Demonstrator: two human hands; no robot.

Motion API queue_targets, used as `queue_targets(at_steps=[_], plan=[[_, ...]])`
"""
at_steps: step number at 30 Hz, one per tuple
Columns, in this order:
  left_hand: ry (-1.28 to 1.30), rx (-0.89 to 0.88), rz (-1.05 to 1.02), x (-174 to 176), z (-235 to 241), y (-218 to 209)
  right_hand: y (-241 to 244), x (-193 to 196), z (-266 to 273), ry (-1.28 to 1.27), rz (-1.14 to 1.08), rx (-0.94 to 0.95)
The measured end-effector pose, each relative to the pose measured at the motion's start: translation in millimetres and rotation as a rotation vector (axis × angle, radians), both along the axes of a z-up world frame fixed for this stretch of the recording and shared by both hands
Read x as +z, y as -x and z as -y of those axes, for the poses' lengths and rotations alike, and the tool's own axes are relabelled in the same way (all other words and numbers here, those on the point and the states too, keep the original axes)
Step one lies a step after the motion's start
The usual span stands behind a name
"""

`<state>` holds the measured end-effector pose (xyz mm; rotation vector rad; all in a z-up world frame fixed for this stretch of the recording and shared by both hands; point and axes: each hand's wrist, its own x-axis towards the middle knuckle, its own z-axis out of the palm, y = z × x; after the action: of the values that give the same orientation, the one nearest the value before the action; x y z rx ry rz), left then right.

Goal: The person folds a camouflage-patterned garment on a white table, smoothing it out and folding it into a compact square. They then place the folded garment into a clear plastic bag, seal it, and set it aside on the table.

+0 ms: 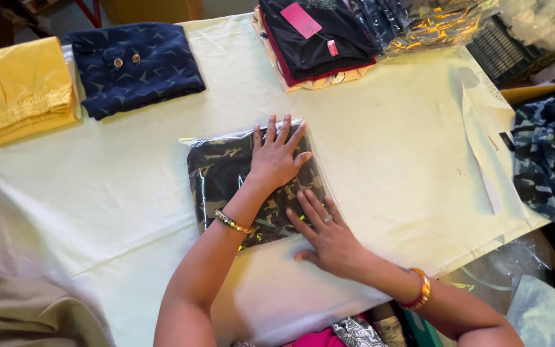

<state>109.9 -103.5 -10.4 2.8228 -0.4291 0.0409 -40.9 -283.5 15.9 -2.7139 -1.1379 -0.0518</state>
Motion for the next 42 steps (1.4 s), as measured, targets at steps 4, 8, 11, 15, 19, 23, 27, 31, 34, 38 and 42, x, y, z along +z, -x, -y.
queue_targets(at_steps=[4,8,11,15,19,23,27,31,34,38,42], plan=[[-0.024,-0.016,-0.018,3.3,1.1,-3.1,22.7,5.1,19.0,-0.014,-0.081,0.046],[-0.035,-0.042,-0.041,1.4,0.3,-4.4,28.2,32.3,55.2,-0.017,-0.310,0.160],[-0.034,-0.048,-0.033,4.7,-1.2,-1.9,35.3,35.0,117.7,-0.482,-0.388,-0.318],[-0.025,-0.030,-0.034,7.4,-0.5,-1.3,32.4,48.8,183.4,-0.623,-0.071,-0.707],[-0.012,-0.017,-0.047,8.1,0.3,0.5,-11.1,7.6,241.3,-0.224,-0.019,-0.646],[-0.002,0.001,-0.053,7.7,-0.1,-1.8,-88.2,-71.7,355.7,-0.008,0.152,-0.653],[0.000,0.029,-0.051,7.1,-0.4,1.9,-131.5,-85.2,405.0,-0.064,0.194,-0.697],[-0.006,0.019,-0.035,1.5,-0.1,-0.8,-116.7,-41.6,323.9,0.143,0.380,-0.897],[-0.003,0.015,-0.029,4.2,-0.4,-2.3,-111.9,-27.6,237.8,0.119,0.463,-0.646],[0.001,0.001,-0.026,0.6,2.5,0.2,-90.0,3.1,98.1,-0.079,0.337,0.066],[0.026,0.023,0.115,-2.2,-6.0,6.4,-100.4,11.5,39.6,-0.105,0.332,0.238]])
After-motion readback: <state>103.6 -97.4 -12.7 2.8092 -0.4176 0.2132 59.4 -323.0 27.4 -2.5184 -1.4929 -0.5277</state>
